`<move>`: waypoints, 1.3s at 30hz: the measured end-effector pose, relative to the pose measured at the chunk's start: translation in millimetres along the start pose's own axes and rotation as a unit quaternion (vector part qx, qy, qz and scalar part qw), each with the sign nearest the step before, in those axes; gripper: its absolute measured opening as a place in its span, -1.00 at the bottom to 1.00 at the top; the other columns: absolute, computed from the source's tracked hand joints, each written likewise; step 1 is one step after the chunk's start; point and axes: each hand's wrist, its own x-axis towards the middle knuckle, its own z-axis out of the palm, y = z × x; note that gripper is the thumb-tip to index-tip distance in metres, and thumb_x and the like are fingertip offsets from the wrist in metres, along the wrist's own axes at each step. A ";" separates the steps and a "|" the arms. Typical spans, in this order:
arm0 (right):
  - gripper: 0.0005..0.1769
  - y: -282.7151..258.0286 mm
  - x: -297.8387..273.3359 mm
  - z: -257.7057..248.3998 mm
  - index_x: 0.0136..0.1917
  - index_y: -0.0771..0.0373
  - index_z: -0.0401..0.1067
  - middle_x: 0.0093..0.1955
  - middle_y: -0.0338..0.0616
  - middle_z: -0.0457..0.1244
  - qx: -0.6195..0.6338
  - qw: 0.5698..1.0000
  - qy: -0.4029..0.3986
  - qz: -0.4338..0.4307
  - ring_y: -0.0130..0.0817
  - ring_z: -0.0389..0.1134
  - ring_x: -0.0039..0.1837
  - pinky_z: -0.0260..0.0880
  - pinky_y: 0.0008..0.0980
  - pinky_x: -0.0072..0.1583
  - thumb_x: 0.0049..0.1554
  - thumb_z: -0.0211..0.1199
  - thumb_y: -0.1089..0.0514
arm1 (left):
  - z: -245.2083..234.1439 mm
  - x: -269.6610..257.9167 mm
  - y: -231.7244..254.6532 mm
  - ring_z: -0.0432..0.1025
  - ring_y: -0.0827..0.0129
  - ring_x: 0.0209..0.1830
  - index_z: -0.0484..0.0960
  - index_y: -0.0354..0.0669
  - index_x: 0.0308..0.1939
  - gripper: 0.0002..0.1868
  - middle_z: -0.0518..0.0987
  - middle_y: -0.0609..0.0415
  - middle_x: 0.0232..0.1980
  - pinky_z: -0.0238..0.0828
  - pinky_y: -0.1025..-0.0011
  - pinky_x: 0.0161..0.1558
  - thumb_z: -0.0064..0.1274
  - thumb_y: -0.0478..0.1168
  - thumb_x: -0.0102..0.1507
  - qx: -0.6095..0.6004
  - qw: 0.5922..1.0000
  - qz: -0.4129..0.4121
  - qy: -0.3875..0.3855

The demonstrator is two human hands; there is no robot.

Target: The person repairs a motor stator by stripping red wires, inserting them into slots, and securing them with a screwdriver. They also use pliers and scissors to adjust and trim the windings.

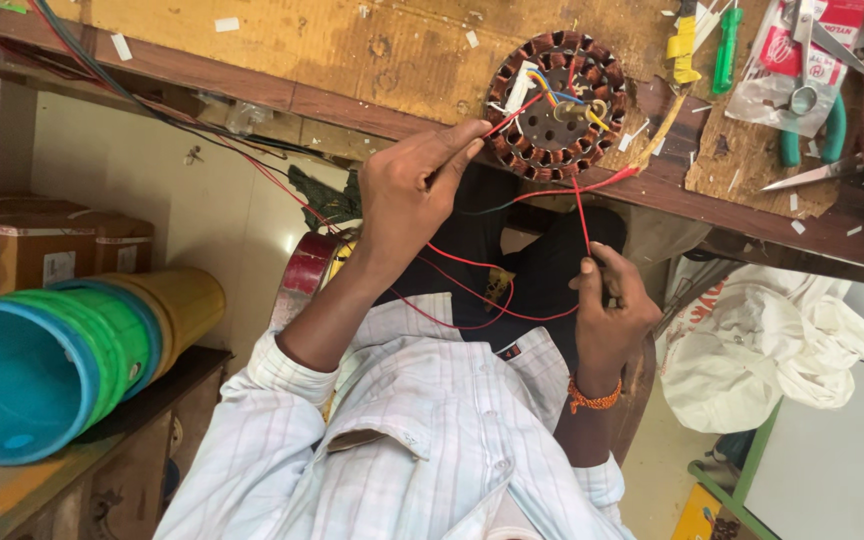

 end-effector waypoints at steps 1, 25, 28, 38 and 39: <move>-0.78 0.3 0.6 -0.1 0.19 0.41 0.51 -0.11 -0.09 0.40 0.004 1.000 0.001 -0.001 -0.50 0.44 -0.15 0.38 -0.57 -0.12 0.25 0.31 0.38 | 0.1 0.0 0.4 0.63 0.21 -0.21 0.70 -0.08 0.08 -0.77 0.70 -0.05 -0.13 0.51 0.37 -0.22 0.22 -0.32 0.35 0.001 1.000 0.003 0.001; -0.79 6.2 5.1 -1.1 0.18 0.40 0.51 -0.23 -0.15 0.37 0.025 0.999 -0.022 0.003 -0.55 0.40 -0.19 0.30 -0.60 -0.18 0.27 0.29 0.36 | 3.3 -3.5 -1.5 0.64 0.27 -0.27 0.72 -0.13 0.05 -0.79 0.71 -0.05 -0.17 0.50 0.41 -0.24 0.24 -0.33 0.33 0.005 1.000 -0.009 0.006; -0.80 9.5 4.6 -1.6 0.19 0.41 0.49 -0.23 -0.16 0.36 0.053 0.998 -0.026 0.014 -0.56 0.40 -0.19 0.30 -0.61 -0.17 0.28 0.27 0.36 | 3.7 -4.4 -2.6 0.64 0.29 -0.27 0.72 -0.13 0.06 -0.78 0.71 -0.05 -0.17 0.51 0.41 -0.24 0.24 -0.33 0.33 -0.002 1.000 -0.011 0.011; -0.80 13.9 3.7 -3.7 0.19 0.42 0.49 -0.24 -0.17 0.35 0.070 0.997 -0.026 0.022 -0.57 0.38 -0.20 0.29 -0.62 -0.18 0.29 0.27 0.35 | 4.5 -5.6 -2.9 0.63 0.29 -0.28 0.73 -0.13 0.06 -0.78 0.70 -0.05 -0.18 0.49 0.41 -0.25 0.24 -0.34 0.32 0.003 1.000 -0.013 0.013; -0.80 13.7 3.6 -3.7 0.19 0.42 0.49 -0.23 -0.17 0.35 0.073 0.997 -0.026 0.020 -0.57 0.39 -0.19 0.29 -0.62 -0.17 0.29 0.27 0.35 | 4.7 -6.0 -2.7 0.64 0.29 -0.26 0.72 -0.12 0.06 -0.78 0.71 -0.05 -0.17 0.51 0.42 -0.23 0.23 -0.34 0.33 -0.004 1.000 -0.010 0.017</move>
